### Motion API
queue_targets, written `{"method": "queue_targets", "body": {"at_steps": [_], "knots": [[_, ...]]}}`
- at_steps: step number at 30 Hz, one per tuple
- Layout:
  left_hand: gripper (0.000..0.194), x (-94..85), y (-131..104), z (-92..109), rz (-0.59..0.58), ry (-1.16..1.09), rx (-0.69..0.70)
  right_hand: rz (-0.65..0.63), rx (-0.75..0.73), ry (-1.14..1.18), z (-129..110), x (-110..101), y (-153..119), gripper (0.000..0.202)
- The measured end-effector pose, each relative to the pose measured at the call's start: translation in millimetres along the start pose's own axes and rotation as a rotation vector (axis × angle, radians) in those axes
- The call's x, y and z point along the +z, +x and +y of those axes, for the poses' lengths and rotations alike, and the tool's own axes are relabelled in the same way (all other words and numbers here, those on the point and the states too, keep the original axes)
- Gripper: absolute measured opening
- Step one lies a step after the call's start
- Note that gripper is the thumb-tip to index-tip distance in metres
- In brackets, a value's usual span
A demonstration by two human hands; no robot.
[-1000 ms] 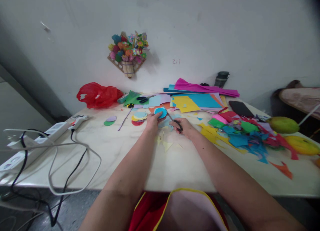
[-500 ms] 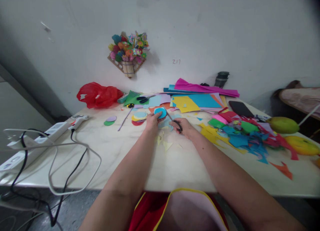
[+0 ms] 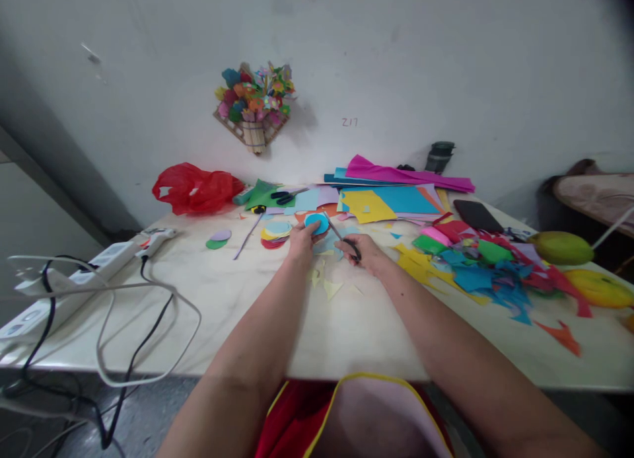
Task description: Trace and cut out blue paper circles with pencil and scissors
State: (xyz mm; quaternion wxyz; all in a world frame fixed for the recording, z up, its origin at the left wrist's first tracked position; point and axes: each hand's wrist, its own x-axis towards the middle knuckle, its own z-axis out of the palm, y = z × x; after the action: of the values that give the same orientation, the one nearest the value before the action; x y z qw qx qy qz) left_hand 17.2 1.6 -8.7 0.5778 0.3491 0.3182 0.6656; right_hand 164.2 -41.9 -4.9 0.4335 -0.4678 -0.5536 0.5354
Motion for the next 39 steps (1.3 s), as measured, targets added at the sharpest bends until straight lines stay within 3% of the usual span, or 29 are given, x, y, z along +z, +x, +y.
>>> {"method": "queue_targets", "body": {"at_steps": [17,39], "knots": [[0.031,-2.2,0,0,-0.017,0.023,-0.015,-0.013,0.07,0.011,-10,4,-11,0.023],[0.026,-1.9,-2,-3,-0.102,0.036,-0.03,-0.027,0.0,0.058,-3,0,-8,0.02]]}}
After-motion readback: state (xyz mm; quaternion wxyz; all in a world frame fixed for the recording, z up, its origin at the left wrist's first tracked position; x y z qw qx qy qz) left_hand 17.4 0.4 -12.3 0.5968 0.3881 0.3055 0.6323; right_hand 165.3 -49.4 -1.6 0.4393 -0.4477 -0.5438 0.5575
